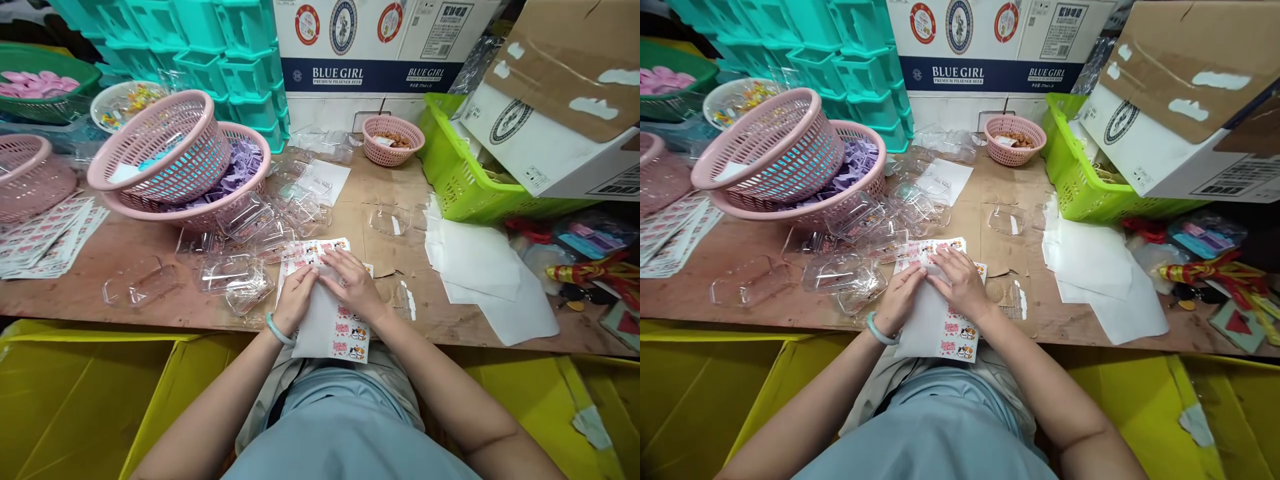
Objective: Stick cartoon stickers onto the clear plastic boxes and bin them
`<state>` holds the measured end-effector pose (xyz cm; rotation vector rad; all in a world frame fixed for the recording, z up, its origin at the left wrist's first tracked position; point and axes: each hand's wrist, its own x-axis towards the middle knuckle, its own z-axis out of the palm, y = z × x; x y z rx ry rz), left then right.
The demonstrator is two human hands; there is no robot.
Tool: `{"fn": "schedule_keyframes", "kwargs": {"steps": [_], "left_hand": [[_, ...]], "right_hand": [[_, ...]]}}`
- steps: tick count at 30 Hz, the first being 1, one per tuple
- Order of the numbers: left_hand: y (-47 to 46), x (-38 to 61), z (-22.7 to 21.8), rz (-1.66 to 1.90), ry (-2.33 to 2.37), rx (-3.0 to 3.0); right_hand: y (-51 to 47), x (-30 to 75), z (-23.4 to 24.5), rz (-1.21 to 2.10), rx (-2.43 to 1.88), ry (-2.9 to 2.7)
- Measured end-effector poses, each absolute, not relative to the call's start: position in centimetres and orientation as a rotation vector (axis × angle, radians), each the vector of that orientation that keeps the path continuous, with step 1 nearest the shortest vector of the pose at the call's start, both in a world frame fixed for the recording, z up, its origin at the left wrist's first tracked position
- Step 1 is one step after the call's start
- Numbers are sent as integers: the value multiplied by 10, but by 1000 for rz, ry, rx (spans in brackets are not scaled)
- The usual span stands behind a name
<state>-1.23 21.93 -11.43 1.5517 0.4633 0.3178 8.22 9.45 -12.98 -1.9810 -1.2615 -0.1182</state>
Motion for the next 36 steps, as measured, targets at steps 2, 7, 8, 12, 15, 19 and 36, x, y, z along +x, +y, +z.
{"fn": "schedule_keyframes", "kwargs": {"steps": [2, 7, 8, 12, 15, 19, 36], "left_hand": [[221, -12, -112, 289, 409, 1565], [222, -13, -107, 260, 363, 1569], [221, -14, -107, 244, 377, 1562], [220, -13, -115, 192, 443, 1500], [225, -15, -124, 189, 508, 1512], [229, -29, -121, 496, 561, 1876], [193, -4, -110, 76, 455, 1022]], "right_hand": [[95, 84, -130, -86, -1912, -1218], [95, 78, -128, 48, -1790, -1066], [96, 76, -128, 80, -1764, -1020], [100, 75, -132, 266, -1581, -591], [100, 89, -135, 295, -1322, -193], [86, 111, -129, -30, -1214, 7], [49, 87, -118, 352, -1767, -610]]}}
